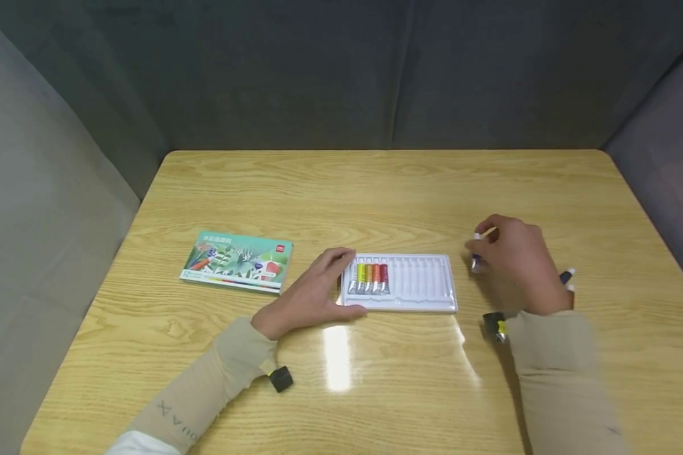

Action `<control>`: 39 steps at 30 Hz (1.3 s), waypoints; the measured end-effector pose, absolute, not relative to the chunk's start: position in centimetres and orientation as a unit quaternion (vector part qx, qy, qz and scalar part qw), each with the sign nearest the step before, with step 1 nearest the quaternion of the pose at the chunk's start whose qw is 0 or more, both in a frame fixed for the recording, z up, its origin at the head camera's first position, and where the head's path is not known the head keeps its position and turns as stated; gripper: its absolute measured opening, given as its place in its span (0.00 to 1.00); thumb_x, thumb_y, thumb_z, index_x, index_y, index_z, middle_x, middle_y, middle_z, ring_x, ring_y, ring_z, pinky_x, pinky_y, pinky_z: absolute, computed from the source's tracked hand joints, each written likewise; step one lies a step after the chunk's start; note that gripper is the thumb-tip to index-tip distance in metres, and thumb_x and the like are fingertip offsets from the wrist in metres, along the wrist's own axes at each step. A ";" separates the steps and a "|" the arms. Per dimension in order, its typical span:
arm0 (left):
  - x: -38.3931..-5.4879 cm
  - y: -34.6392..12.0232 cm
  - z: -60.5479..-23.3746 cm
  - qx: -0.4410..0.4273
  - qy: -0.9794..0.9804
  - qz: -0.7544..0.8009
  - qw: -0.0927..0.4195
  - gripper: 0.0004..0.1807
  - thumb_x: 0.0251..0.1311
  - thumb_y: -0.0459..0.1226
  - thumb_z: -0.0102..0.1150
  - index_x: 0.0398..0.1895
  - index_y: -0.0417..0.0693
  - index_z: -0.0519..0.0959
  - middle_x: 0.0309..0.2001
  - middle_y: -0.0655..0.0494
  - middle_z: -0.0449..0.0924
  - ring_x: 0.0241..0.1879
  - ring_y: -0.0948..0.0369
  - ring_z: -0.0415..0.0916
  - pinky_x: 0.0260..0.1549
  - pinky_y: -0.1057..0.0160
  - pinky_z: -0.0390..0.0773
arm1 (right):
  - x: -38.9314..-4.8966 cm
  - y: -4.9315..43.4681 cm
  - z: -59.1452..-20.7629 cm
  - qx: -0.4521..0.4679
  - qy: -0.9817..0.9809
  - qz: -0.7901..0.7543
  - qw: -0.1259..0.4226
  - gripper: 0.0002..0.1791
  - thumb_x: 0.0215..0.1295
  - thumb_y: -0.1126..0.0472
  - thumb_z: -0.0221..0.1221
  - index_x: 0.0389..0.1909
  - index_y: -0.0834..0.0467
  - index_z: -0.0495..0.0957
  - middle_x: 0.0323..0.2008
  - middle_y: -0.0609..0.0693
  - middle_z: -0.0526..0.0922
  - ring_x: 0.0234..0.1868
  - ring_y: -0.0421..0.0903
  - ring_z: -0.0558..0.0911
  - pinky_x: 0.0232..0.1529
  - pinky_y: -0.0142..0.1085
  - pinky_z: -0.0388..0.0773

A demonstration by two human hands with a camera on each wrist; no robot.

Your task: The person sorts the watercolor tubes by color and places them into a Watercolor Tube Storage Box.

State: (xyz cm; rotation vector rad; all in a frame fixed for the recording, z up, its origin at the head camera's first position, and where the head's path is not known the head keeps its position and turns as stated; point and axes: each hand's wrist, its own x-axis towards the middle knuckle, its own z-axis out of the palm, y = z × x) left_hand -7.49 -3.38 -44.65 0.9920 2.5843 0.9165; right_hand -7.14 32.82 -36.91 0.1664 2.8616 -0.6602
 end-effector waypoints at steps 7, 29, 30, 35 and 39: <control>-7.5 -3.4 -44.7 0.342 0.881 0.308 0.107 0.60 0.56 0.64 0.70 0.83 0.45 0.54 0.78 0.52 0.57 0.76 0.56 0.60 0.76 0.56 0.67 | -7.4 30.3 -37.3 0.030 0.967 -0.240 0.084 0.25 0.71 0.47 0.63 0.56 0.63 0.79 0.45 0.65 0.87 0.44 0.58 0.86 0.36 0.37 0.74; -7.5 -3.4 -44.6 0.337 0.884 0.305 0.111 0.60 0.55 0.65 0.69 0.83 0.46 0.54 0.79 0.52 0.56 0.77 0.56 0.59 0.77 0.56 0.65 | -6.6 23.1 -38.0 -0.018 0.963 -0.261 0.070 0.15 0.68 0.54 0.67 0.50 0.59 0.82 0.36 0.54 0.86 0.38 0.49 0.84 0.37 0.36 0.74; -7.5 -3.4 -44.6 0.337 0.884 0.305 0.111 0.60 0.55 0.65 0.69 0.83 0.46 0.54 0.79 0.52 0.56 0.77 0.56 0.59 0.77 0.57 0.65 | -6.5 22.9 -38.0 -0.021 0.963 -0.260 0.070 0.15 0.68 0.54 0.67 0.50 0.59 0.82 0.36 0.53 0.86 0.37 0.48 0.84 0.36 0.36 0.74; -7.5 -3.4 -44.6 0.338 0.883 0.306 0.112 0.60 0.56 0.65 0.69 0.83 0.46 0.54 0.79 0.52 0.56 0.77 0.56 0.59 0.77 0.56 0.66 | -6.3 22.3 -38.1 -0.032 0.964 -0.258 0.061 0.14 0.68 0.56 0.68 0.48 0.59 0.83 0.34 0.53 0.85 0.34 0.47 0.82 0.35 0.35 0.73; -7.5 -3.4 -44.6 0.339 0.883 0.305 0.109 0.60 0.56 0.66 0.69 0.83 0.46 0.53 0.79 0.52 0.56 0.77 0.57 0.59 0.77 0.57 0.66 | -6.3 21.7 -38.3 -0.041 0.963 -0.260 0.060 0.14 0.67 0.56 0.68 0.48 0.60 0.83 0.33 0.53 0.86 0.33 0.46 0.81 0.34 0.35 0.73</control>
